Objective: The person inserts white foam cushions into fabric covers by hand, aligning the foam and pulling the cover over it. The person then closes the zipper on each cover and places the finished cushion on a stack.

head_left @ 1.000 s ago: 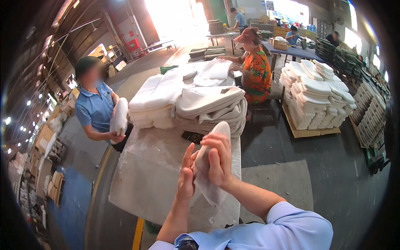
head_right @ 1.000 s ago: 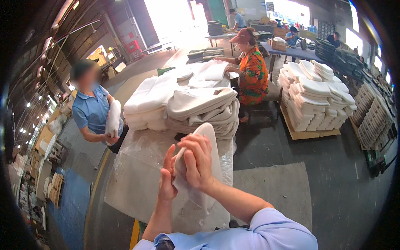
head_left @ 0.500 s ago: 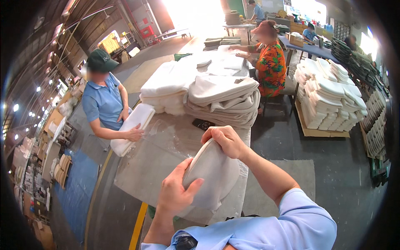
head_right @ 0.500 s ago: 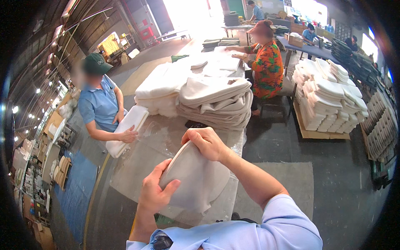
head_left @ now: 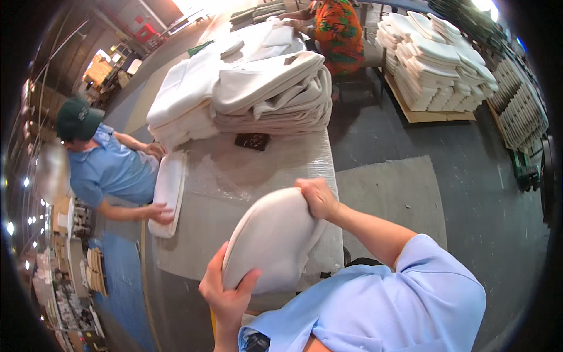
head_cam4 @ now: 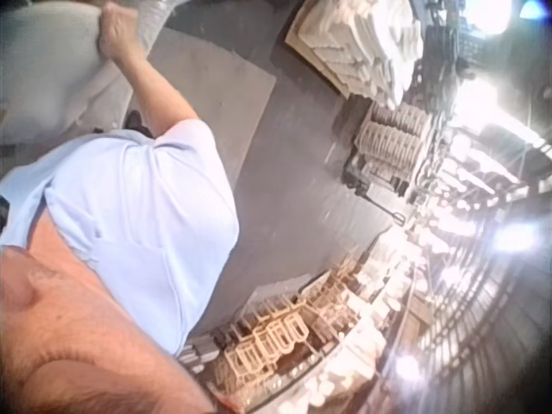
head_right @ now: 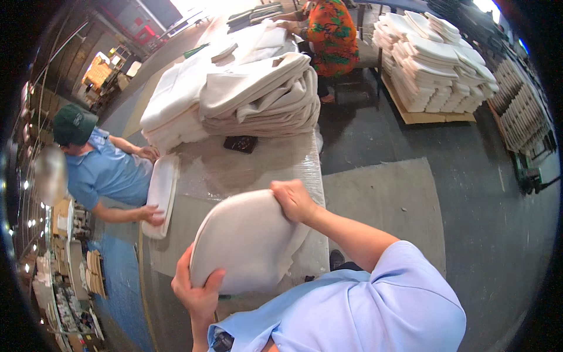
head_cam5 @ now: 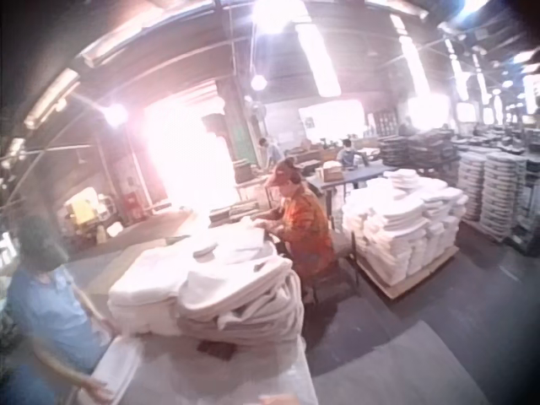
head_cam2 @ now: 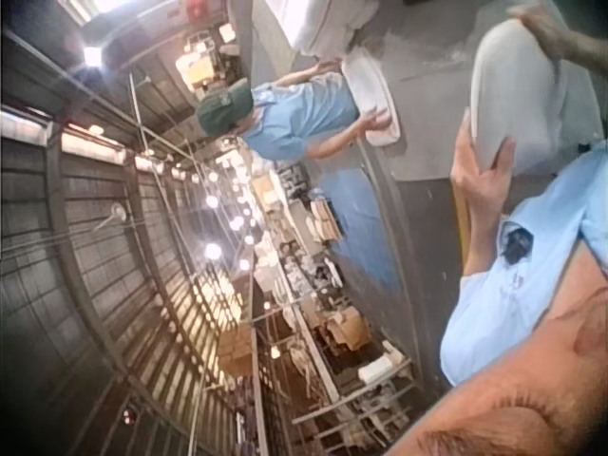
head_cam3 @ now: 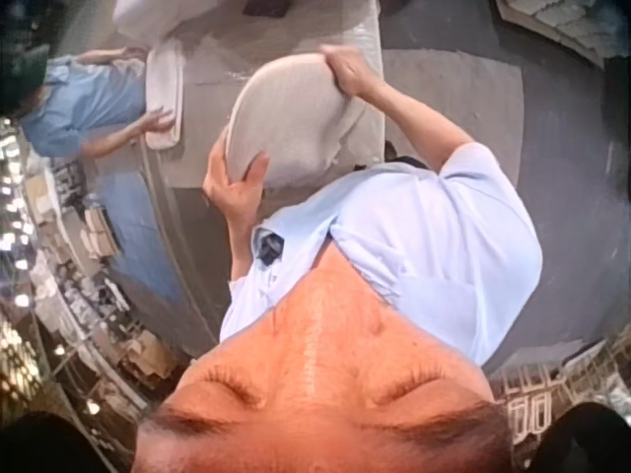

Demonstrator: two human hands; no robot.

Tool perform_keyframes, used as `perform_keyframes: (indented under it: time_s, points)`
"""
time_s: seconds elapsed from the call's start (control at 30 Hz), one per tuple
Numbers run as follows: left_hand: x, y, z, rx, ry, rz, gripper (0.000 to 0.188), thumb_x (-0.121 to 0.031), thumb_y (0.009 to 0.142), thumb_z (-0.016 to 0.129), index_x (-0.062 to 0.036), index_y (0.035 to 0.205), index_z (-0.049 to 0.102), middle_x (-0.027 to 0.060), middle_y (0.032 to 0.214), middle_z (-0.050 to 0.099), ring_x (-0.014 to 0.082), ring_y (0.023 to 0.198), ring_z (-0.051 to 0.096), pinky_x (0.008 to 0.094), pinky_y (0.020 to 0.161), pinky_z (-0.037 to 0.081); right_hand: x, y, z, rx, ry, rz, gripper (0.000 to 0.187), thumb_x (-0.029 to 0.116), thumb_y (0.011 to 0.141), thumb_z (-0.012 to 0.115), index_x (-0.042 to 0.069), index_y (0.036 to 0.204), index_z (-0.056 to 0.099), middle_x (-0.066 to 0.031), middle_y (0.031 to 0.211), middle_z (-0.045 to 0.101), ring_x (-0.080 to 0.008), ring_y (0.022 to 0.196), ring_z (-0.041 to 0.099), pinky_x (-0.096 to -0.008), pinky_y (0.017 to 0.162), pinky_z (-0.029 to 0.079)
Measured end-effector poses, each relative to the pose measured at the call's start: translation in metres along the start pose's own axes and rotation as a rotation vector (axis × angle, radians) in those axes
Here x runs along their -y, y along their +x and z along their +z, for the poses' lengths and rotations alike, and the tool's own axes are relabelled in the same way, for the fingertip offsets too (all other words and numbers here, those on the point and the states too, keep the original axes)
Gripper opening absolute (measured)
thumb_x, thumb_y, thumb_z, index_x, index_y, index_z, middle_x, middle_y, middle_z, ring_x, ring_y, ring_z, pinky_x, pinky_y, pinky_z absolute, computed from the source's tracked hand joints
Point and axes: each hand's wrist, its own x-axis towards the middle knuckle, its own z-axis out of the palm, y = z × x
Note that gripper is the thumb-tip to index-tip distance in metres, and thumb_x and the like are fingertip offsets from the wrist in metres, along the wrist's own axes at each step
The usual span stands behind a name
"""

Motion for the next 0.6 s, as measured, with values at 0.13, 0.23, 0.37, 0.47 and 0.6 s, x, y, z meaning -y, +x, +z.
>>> perform_keyframes:
  time_s: [0.13,0.23,0.37,0.47,0.6]
  points:
    - [0.031,-0.042,-0.027,-0.035,-0.008,-0.083,0.063,-0.026,0.076,0.094,0.0067,0.123,0.068,0.0191,0.107,0.079,0.0276,0.096,0.078,0.0388,0.088,0.061,-0.041,-0.066,-0.007,-0.069,-0.174,0.114,0.065,0.047,0.112,0.034,-0.001,0.084,0.067,-0.0171,0.075,0.065,-0.0323,0.066,0.065,-0.0388,0.063,0.051]
    - [0.044,-0.07,-0.043,-0.02,-0.016,-0.124,0.072,-0.046,0.078,0.092,0.0059,0.121,0.068,0.0196,0.104,0.079,0.0296,0.097,0.078,0.0417,0.092,0.06,-0.048,-0.089,-0.007,-0.05,-0.176,0.166,0.065,0.047,0.112,0.033,0.0,0.084,0.07,-0.0162,0.077,0.069,-0.0319,0.069,0.069,-0.0388,0.066,0.054]
    - [0.06,-0.104,-0.056,0.03,0.033,-0.062,0.083,-0.062,0.077,0.09,0.0043,0.122,0.067,0.0199,0.11,0.078,0.0362,0.102,0.077,0.0451,0.097,0.059,-0.043,-0.104,-0.004,-0.071,-0.157,0.189,0.065,0.046,0.113,0.033,0.001,0.084,0.07,-0.0151,0.077,0.071,-0.0315,0.069,0.07,-0.0382,0.067,0.055]
    - [0.062,-0.104,-0.068,0.123,0.036,-0.05,0.086,-0.063,0.079,0.088,0.0052,0.126,0.066,0.0218,0.114,0.077,0.0368,0.103,0.077,0.0457,0.096,0.059,-0.046,-0.108,-0.006,-0.032,-0.124,0.23,0.064,0.045,0.113,0.034,0.001,0.085,0.071,-0.0158,0.08,0.072,-0.0314,0.073,0.071,-0.0388,0.071,0.056]
    - [0.042,-0.085,-0.072,0.145,0.045,-0.155,0.101,-0.073,0.077,0.085,0.0089,0.132,0.062,0.0194,0.109,0.076,0.0296,0.107,0.073,0.0425,0.092,0.057,-0.027,-0.088,-0.013,0.057,-0.089,0.283,0.058,0.046,0.112,0.039,0.001,0.097,0.073,-0.0186,0.091,0.073,-0.0349,0.087,0.072,-0.0414,0.083,0.056]
